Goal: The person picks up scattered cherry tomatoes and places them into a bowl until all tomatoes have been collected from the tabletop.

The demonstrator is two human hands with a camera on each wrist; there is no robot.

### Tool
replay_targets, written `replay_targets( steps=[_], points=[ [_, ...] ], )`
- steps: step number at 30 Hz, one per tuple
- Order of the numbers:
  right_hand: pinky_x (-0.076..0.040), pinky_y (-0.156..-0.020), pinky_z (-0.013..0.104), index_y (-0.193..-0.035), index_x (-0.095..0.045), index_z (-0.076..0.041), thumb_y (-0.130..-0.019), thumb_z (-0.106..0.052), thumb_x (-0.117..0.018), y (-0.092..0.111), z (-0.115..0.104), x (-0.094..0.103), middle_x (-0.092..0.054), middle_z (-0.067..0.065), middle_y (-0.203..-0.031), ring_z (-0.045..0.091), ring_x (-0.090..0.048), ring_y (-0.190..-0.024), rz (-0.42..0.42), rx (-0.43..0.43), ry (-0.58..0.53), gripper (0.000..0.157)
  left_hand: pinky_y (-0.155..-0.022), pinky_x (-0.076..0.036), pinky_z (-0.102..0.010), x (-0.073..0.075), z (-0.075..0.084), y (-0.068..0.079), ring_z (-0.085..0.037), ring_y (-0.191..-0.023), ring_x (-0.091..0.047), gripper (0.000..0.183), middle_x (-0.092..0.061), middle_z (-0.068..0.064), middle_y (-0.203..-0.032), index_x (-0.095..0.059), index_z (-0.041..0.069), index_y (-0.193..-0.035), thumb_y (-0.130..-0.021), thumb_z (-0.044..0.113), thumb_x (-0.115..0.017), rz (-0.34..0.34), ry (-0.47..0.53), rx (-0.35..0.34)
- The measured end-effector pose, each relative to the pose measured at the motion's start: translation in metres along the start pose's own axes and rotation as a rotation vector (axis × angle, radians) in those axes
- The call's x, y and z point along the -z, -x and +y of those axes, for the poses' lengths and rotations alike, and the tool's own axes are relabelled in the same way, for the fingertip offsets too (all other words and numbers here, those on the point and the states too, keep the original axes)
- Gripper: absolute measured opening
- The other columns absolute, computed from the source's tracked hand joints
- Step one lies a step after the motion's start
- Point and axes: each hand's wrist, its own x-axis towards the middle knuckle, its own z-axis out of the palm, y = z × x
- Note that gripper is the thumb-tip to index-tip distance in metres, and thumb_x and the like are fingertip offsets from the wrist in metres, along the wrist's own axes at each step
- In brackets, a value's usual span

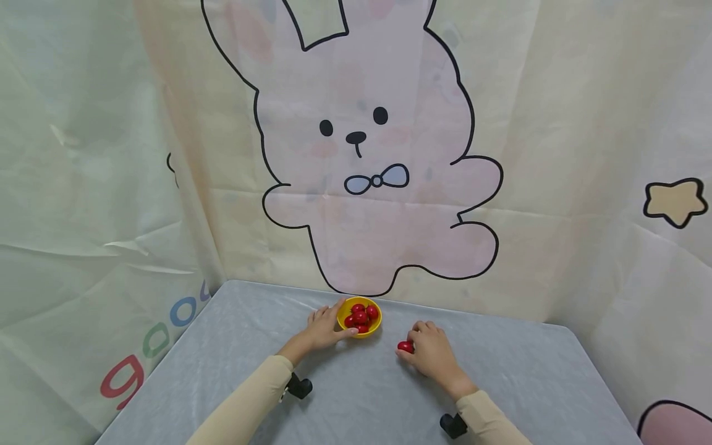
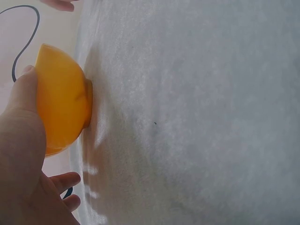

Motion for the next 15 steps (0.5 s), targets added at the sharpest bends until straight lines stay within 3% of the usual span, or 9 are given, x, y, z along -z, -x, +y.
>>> replay_targets(
  steps=[8, 15],
  points=[
    [-0.05, -0.076, 0.044, -0.082, -0.073, -0.016, -0.075, -0.049, -0.082, -0.002, 0.001, -0.002, -0.066, 0.002, -0.099, 0.021, -0.054, -0.091, -0.003, 0.01, 0.013, 0.036, -0.12, -0.011, -0.066, 0.001, 0.0, 0.0, -0.043, -0.146, -0.027, 0.097, -0.038, -0.013, -0.159, -0.021, 0.022, -0.158, -0.084, 0.07, -0.06, -0.002, -0.007, -0.001],
    [-0.052, -0.083, 0.045, -0.089, -0.075, -0.015, -0.076, -0.049, -0.082, -0.011, -0.001, -0.002, -0.067, 0.004, -0.102, 0.023, -0.055, -0.095, 0.008, 0.035, 0.005, 0.036, -0.12, -0.013, -0.065, -0.001, -0.001, -0.001, -0.042, -0.146, -0.028, 0.096, -0.038, -0.013, -0.159, -0.02, 0.023, -0.159, -0.084, 0.071, -0.058, 0.001, -0.019, -0.007]
  ],
)
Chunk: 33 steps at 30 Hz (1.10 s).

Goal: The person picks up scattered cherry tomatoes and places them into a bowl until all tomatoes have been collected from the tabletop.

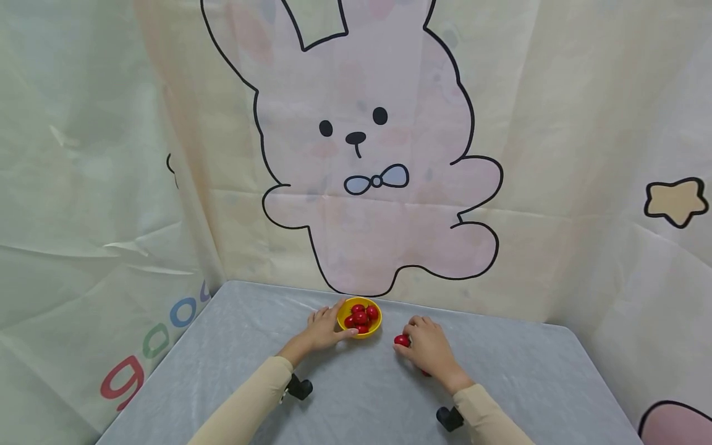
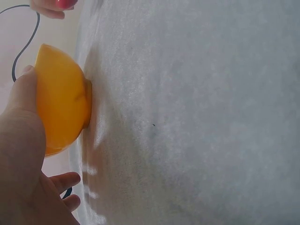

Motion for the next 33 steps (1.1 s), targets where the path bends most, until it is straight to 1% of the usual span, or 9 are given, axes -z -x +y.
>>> replay_targets(
  steps=[6, 13, 20, 22, 27, 33],
  points=[
    [-0.053, -0.08, 0.044, -0.089, -0.075, -0.015, -0.075, -0.048, -0.082, -0.004, -0.006, 0.004, -0.067, 0.004, -0.101, 0.022, -0.055, -0.093, 0.016, 0.027, -0.005, 0.036, -0.119, -0.014, -0.065, -0.001, -0.002, 0.0, -0.042, -0.146, -0.029, 0.097, -0.038, -0.012, -0.159, -0.02, 0.023, -0.158, -0.084, 0.073, -0.057, 0.003, -0.007, -0.005],
    [-0.054, -0.087, 0.045, -0.093, -0.074, -0.014, -0.077, -0.046, -0.081, -0.015, -0.011, 0.005, -0.067, 0.005, -0.104, 0.023, -0.058, -0.097, 0.0, 0.024, -0.019, 0.036, -0.12, -0.013, -0.065, -0.003, -0.002, -0.001, -0.042, -0.146, -0.028, 0.095, -0.039, -0.013, -0.158, -0.021, 0.021, -0.158, -0.085, 0.068, -0.06, 0.01, 0.01, -0.002],
    [-0.056, -0.082, 0.041, -0.095, -0.074, -0.012, -0.077, -0.042, -0.083, -0.027, -0.018, 0.011, -0.067, 0.006, -0.103, 0.022, -0.058, -0.093, 0.061, 0.097, -0.043, 0.036, -0.12, -0.013, -0.066, -0.003, -0.003, -0.002, -0.042, -0.145, -0.028, 0.096, -0.039, -0.013, -0.158, -0.021, 0.021, -0.158, -0.085, 0.068, -0.061, 0.015, 0.012, 0.002],
    [-0.055, -0.082, 0.04, -0.096, -0.075, -0.012, -0.077, -0.042, -0.082, -0.03, -0.019, 0.012, -0.067, 0.005, -0.103, 0.021, -0.057, -0.093, 0.063, 0.107, -0.044, 0.036, -0.12, -0.013, -0.065, -0.003, -0.003, -0.003, -0.042, -0.146, -0.028, 0.096, -0.038, -0.013, -0.159, -0.021, 0.021, -0.158, -0.085, 0.068, -0.061, 0.012, 0.012, 0.007],
    [-0.053, -0.085, 0.041, -0.098, -0.075, -0.013, -0.079, -0.04, -0.082, -0.038, -0.023, 0.012, -0.067, 0.004, -0.103, 0.021, -0.057, -0.094, 0.061, 0.114, -0.064, 0.034, -0.12, -0.013, -0.065, -0.004, -0.003, -0.003, -0.041, -0.146, -0.028, 0.096, -0.039, -0.012, -0.159, -0.021, 0.021, -0.158, -0.085, 0.068, -0.061, 0.011, 0.01, 0.011],
    [-0.053, -0.091, 0.046, -0.1, -0.074, -0.01, -0.082, -0.033, -0.079, -0.047, -0.026, 0.012, -0.067, 0.007, -0.107, 0.026, -0.058, -0.1, 0.054, 0.133, -0.109, 0.029, -0.12, -0.013, -0.065, -0.005, -0.003, -0.004, -0.04, -0.145, -0.029, 0.096, -0.04, -0.012, -0.158, -0.021, 0.021, -0.158, -0.084, 0.07, -0.06, 0.014, -0.001, 0.009]
  ],
)
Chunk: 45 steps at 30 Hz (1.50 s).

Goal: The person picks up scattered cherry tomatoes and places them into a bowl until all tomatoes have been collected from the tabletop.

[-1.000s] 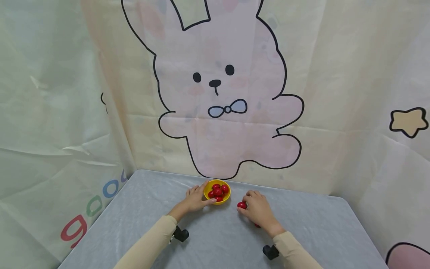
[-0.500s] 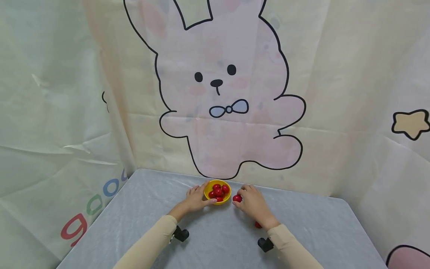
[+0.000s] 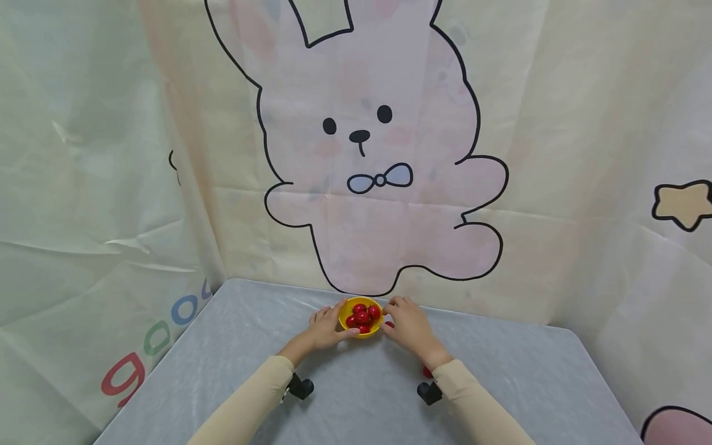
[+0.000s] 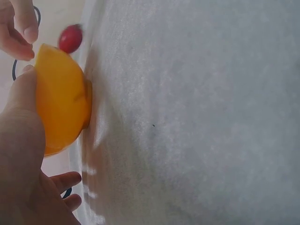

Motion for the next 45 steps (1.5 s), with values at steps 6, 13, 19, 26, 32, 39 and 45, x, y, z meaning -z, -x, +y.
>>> replay_targets(
  steps=[6, 13, 19, 26, 32, 39, 45],
  points=[
    [-0.053, -0.089, 0.048, -0.099, -0.074, -0.009, -0.081, -0.032, -0.081, 0.0, 0.006, -0.003, -0.066, 0.008, -0.106, 0.027, -0.058, -0.1, 0.04, -0.012, -0.01, 0.03, -0.119, -0.014, -0.065, 0.001, 0.001, 0.001, -0.04, -0.145, -0.03, 0.096, -0.041, -0.012, -0.157, -0.022, 0.021, -0.158, -0.085, 0.069, -0.06, 0.007, 0.0, -0.017],
    [-0.052, -0.079, 0.043, -0.097, -0.074, -0.009, -0.078, -0.036, -0.083, -0.001, 0.011, -0.01, -0.064, 0.007, -0.102, 0.025, -0.056, -0.092, -0.001, -0.041, 0.009, 0.034, -0.119, -0.013, -0.066, 0.004, 0.003, 0.002, -0.042, -0.145, -0.029, 0.096, -0.04, -0.012, -0.157, -0.022, 0.02, -0.158, -0.085, 0.068, -0.061, 0.006, 0.014, -0.018],
    [-0.053, -0.081, 0.045, -0.101, -0.074, -0.011, -0.076, -0.039, -0.084, -0.004, 0.014, -0.018, -0.064, 0.009, -0.108, 0.027, -0.057, -0.096, -0.079, -0.078, 0.017, 0.038, -0.12, -0.013, -0.065, 0.005, 0.003, 0.002, -0.041, -0.146, -0.029, 0.096, -0.04, -0.012, -0.158, -0.021, 0.022, -0.158, -0.085, 0.07, -0.06, -0.001, 0.015, -0.008],
    [-0.052, -0.088, 0.05, -0.104, -0.074, -0.013, -0.073, -0.036, -0.087, -0.007, 0.02, -0.024, -0.064, 0.009, -0.108, 0.028, -0.057, -0.1, -0.138, -0.11, 0.006, 0.041, -0.12, -0.013, -0.065, 0.004, 0.002, 0.0, -0.041, -0.146, -0.028, 0.095, -0.04, -0.013, -0.158, -0.021, 0.023, -0.158, -0.085, 0.068, -0.06, -0.003, 0.011, -0.004],
    [-0.051, -0.088, 0.05, -0.104, -0.075, -0.013, -0.074, -0.037, -0.086, -0.007, 0.023, -0.027, -0.064, 0.008, -0.108, 0.028, -0.057, -0.101, -0.151, -0.105, -0.003, 0.04, -0.12, -0.013, -0.065, 0.004, 0.002, 0.0, -0.041, -0.146, -0.029, 0.095, -0.039, -0.012, -0.158, -0.021, 0.022, -0.158, -0.085, 0.068, -0.061, -0.003, 0.011, -0.002],
    [-0.052, -0.088, 0.049, -0.102, -0.075, -0.013, -0.074, -0.036, -0.086, -0.006, 0.025, -0.029, -0.065, 0.008, -0.107, 0.027, -0.057, -0.099, -0.159, -0.101, -0.002, 0.038, -0.12, -0.013, -0.065, 0.002, 0.001, 0.0, -0.041, -0.146, -0.028, 0.095, -0.039, -0.011, -0.158, -0.021, 0.023, -0.158, -0.085, 0.068, -0.06, -0.009, 0.012, -0.003],
    [-0.052, -0.089, 0.048, -0.094, -0.074, -0.012, -0.074, -0.037, -0.086, -0.005, 0.026, -0.03, -0.066, 0.007, -0.104, 0.026, -0.059, -0.098, -0.159, -0.088, -0.001, 0.034, -0.12, -0.012, -0.066, 0.002, 0.0, 0.001, -0.041, -0.146, -0.028, 0.095, -0.039, -0.012, -0.158, -0.021, 0.023, -0.158, -0.085, 0.068, -0.061, -0.011, 0.01, 0.002]
  ],
)
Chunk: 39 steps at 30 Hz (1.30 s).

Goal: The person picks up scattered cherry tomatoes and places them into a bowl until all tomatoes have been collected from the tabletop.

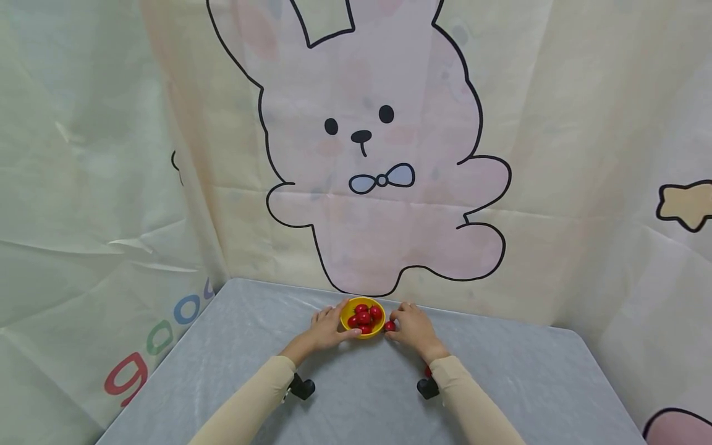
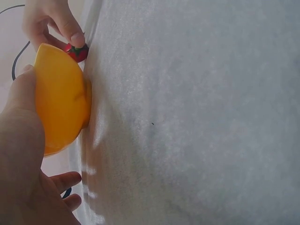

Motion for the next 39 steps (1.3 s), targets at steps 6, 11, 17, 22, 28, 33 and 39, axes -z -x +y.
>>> replay_targets(
  steps=[6, 11, 17, 22, 28, 33, 39],
  points=[
    [-0.053, -0.09, 0.044, -0.086, -0.071, -0.013, -0.073, -0.039, -0.085, 0.001, 0.003, -0.003, -0.066, 0.005, -0.103, 0.023, -0.058, -0.096, 0.005, -0.01, 0.025, 0.033, -0.12, -0.011, -0.066, -0.001, 0.0, 0.0, -0.041, -0.146, -0.028, 0.096, -0.039, -0.012, -0.158, -0.019, 0.023, -0.159, -0.085, 0.068, -0.06, 0.0, 0.0, -0.001],
    [-0.053, -0.086, 0.041, -0.083, -0.07, -0.012, -0.073, -0.041, -0.085, 0.002, 0.006, -0.005, -0.066, 0.005, -0.1, 0.021, -0.058, -0.093, 0.008, -0.017, 0.032, 0.034, -0.12, -0.011, -0.066, 0.0, 0.0, 0.0, -0.041, -0.146, -0.027, 0.096, -0.039, -0.013, -0.158, -0.02, 0.022, -0.159, -0.085, 0.069, -0.06, -0.001, 0.002, 0.0],
    [-0.053, -0.084, 0.041, -0.081, -0.072, -0.013, -0.072, -0.043, -0.086, 0.005, 0.008, -0.007, -0.066, 0.002, -0.095, 0.019, -0.059, -0.087, 0.021, -0.01, 0.022, 0.034, -0.12, -0.012, -0.066, 0.0, -0.001, 0.0, -0.041, -0.146, -0.028, 0.096, -0.039, -0.012, -0.158, -0.021, 0.023, -0.158, -0.084, 0.069, -0.06, 0.0, 0.008, -0.004],
    [-0.052, -0.079, 0.039, -0.078, -0.072, -0.014, -0.071, -0.043, -0.086, 0.007, 0.008, -0.006, -0.065, 0.002, -0.093, 0.018, -0.057, -0.085, 0.032, -0.004, 0.013, 0.033, -0.12, -0.011, -0.067, 0.0, 0.0, 0.0, -0.042, -0.146, -0.028, 0.095, -0.039, -0.012, -0.158, -0.021, 0.022, -0.158, -0.085, 0.066, -0.062, 0.0, 0.016, -0.01],
    [-0.05, -0.07, 0.033, -0.079, -0.072, -0.013, -0.073, -0.045, -0.085, 0.005, 0.01, 0.003, -0.065, 0.004, -0.094, 0.018, -0.054, -0.084, 0.046, -0.031, 0.033, 0.036, -0.12, -0.011, -0.066, 0.0, 0.0, 0.0, -0.042, -0.147, -0.027, 0.097, -0.038, -0.012, -0.159, -0.02, 0.022, -0.158, -0.084, 0.068, -0.062, -0.001, 0.018, -0.005],
    [-0.051, -0.072, 0.037, -0.078, -0.072, -0.012, -0.074, -0.046, -0.084, 0.005, 0.012, 0.011, -0.064, 0.003, -0.093, 0.02, -0.055, -0.085, 0.083, -0.024, 0.05, 0.036, -0.12, -0.011, -0.065, -0.001, -0.001, -0.001, -0.041, -0.147, -0.026, 0.096, -0.038, -0.012, -0.159, -0.02, 0.023, -0.159, -0.084, 0.069, -0.06, -0.001, 0.014, -0.003],
    [-0.053, -0.08, 0.043, -0.08, -0.073, -0.012, -0.077, -0.047, -0.082, 0.006, 0.012, 0.017, -0.067, 0.005, -0.099, 0.023, -0.057, -0.091, 0.066, -0.032, 0.035, 0.035, -0.12, -0.011, -0.066, -0.002, -0.001, -0.001, -0.042, -0.146, -0.027, 0.096, -0.039, -0.012, -0.158, -0.02, 0.022, -0.158, -0.085, 0.068, -0.061, 0.003, 0.014, -0.01]
  ],
)
